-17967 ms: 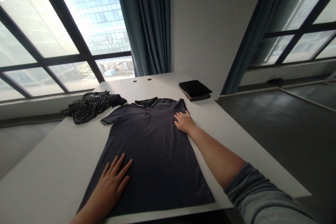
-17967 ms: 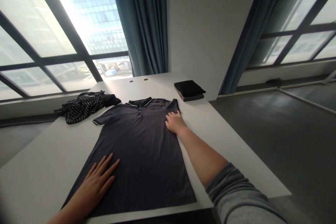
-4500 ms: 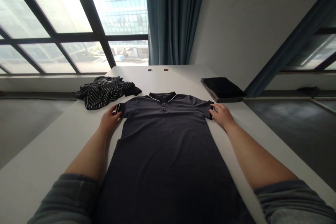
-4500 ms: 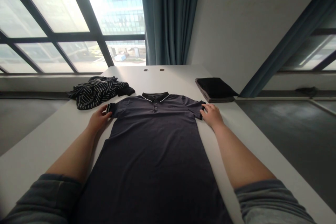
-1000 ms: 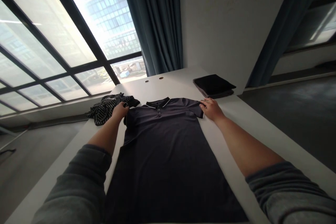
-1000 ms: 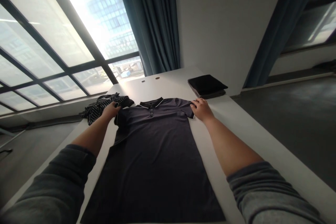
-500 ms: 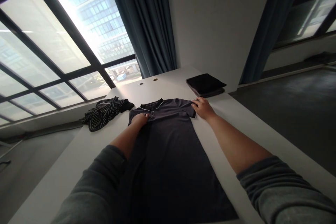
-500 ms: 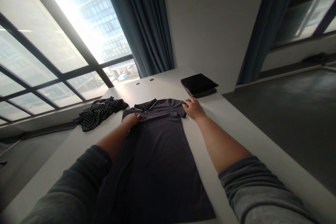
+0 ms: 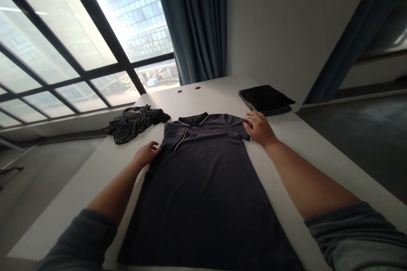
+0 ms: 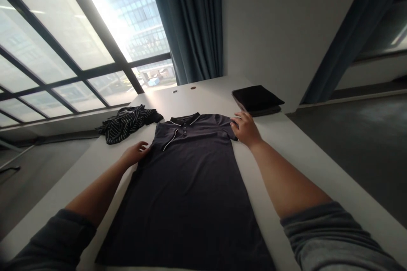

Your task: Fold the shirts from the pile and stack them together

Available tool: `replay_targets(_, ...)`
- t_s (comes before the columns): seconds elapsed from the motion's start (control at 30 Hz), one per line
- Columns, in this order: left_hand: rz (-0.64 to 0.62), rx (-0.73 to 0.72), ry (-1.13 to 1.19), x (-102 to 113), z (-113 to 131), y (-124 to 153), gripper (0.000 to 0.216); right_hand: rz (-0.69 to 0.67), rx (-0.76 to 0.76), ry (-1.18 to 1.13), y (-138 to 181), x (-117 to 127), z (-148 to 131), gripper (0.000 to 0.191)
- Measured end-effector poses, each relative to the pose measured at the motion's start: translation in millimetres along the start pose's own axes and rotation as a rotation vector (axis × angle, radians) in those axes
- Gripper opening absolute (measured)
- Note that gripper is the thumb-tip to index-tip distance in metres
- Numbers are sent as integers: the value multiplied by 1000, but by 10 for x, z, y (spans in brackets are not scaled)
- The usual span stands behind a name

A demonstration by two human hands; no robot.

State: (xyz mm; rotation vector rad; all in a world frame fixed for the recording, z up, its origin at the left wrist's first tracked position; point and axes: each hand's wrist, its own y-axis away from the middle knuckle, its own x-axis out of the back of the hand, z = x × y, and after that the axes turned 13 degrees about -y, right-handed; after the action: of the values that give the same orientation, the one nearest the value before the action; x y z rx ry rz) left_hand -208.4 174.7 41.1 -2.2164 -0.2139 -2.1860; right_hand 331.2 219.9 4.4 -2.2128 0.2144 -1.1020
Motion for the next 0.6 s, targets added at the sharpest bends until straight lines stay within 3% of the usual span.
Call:
replay_targets(0.13,137,-107,-25,-49,90,103,29,-63,84,-30,-1,55,-393,38)
replay_targets(0.27,180,-165,-81,-77,156,177,20,-215,176,-86,-111,-193,-872,31)
replay_targets(0.4,184,-159,-99,-114,119,237,23,-469,235,-187,-583,-749,-1445,27)
replay_targets(0.6,214,-175,-71,-43,49,243,24,-589,-1,-156,-1542,-1808,-2093,34)
